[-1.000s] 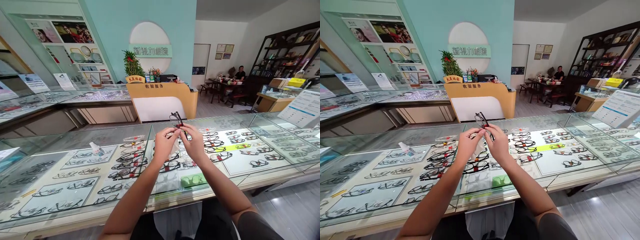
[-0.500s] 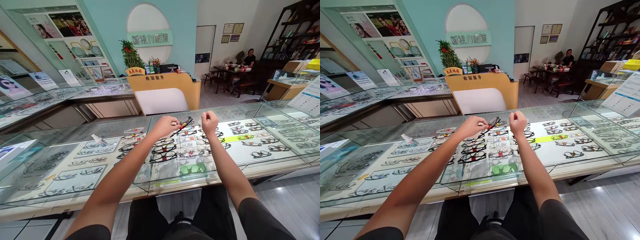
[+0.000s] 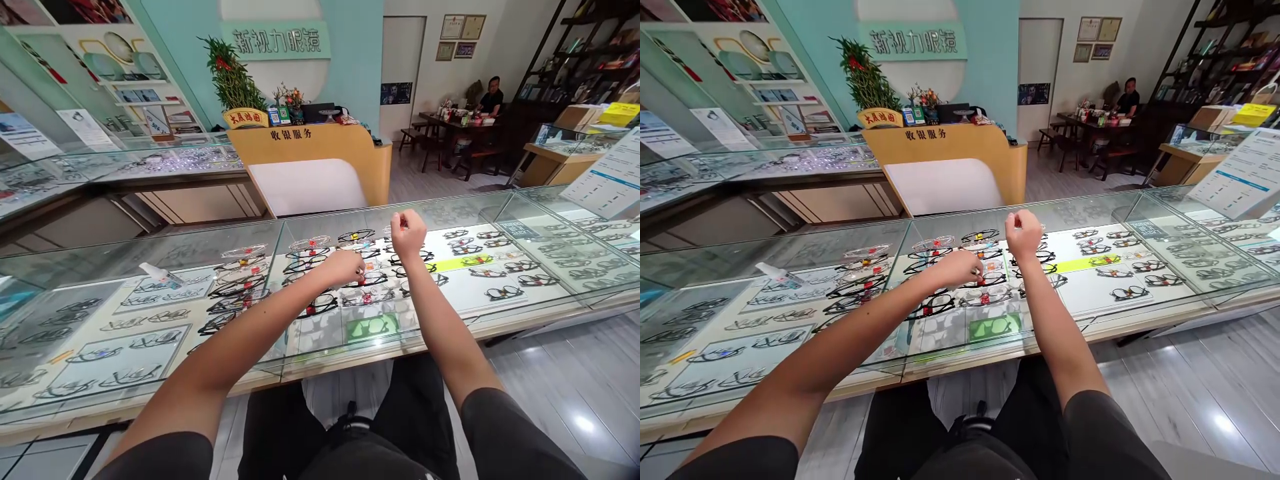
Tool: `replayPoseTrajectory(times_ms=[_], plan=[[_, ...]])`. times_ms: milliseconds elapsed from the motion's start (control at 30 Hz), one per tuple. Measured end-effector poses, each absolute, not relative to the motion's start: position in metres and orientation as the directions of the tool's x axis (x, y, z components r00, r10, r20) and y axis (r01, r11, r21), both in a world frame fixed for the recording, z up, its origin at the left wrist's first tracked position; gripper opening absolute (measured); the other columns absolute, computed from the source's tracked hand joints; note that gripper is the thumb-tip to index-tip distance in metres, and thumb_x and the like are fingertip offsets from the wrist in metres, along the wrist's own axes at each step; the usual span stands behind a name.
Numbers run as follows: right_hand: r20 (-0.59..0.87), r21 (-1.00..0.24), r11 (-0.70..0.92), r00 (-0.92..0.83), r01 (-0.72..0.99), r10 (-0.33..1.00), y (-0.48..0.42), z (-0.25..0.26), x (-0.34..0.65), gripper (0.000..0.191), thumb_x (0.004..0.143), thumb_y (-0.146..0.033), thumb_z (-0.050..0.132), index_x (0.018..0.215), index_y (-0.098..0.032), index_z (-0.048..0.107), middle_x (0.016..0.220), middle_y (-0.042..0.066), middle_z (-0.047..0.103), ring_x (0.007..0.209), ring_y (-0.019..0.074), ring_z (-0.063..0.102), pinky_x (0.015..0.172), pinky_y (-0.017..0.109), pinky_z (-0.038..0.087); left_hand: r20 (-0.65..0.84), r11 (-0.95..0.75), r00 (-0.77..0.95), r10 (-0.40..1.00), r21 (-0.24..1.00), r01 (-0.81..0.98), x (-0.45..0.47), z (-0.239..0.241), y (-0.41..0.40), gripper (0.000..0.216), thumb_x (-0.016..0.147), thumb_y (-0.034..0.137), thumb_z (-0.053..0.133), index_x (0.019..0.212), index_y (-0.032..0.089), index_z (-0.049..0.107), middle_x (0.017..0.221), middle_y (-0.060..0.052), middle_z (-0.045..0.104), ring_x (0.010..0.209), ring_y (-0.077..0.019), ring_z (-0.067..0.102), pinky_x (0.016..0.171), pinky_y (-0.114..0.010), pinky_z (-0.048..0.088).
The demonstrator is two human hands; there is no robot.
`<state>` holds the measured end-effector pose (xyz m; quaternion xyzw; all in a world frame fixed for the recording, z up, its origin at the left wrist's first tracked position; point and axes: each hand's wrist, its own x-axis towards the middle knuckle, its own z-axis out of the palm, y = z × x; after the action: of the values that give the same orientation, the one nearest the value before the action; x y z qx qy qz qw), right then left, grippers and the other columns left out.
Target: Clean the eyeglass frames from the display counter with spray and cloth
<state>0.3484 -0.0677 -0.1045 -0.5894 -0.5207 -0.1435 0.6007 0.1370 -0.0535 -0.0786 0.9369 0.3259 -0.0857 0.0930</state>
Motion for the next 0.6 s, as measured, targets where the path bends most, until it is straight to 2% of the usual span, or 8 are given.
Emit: replayPoseTrajectory(times_ms=[467,600], plan=[[0.783,-0.556,0.241,0.404,0.795,0.473,-0.066,-0.106,0.346,0.034,0.103,-0.034,0.048,0.072,-0.028,0.033,0.070,0.001,0.050,0.070,0.0203,0.047,0.070,0.037,0.035,-0.248,-0.787,0.779,0.576,0.087,0.610,0.145,-0.080,-0.053,0.019,0.089,0.040,0.074,0.094,0.027,0.087,0.093,-0.008,0.084,0.093,-0.0265,0.077,0.072,-0.030,0.046],[0.779,-0.559,0.233,0.408,0.796,0.476,-0.065,-0.108,0.346,0.036,0.103,-0.033,0.049,0.072,-0.028,0.033,0.069,0.001,0.051,0.071,0.0204,0.047,0.070,0.037,0.034,-0.191,-0.752,0.745,0.639,0.051,0.658,0.143,-0.075,-0.043,0.026,0.089,0.040,0.074,0.107,0.026,0.086,0.106,-0.011,0.085,0.102,-0.0295,0.077,0.082,-0.032,0.052]])
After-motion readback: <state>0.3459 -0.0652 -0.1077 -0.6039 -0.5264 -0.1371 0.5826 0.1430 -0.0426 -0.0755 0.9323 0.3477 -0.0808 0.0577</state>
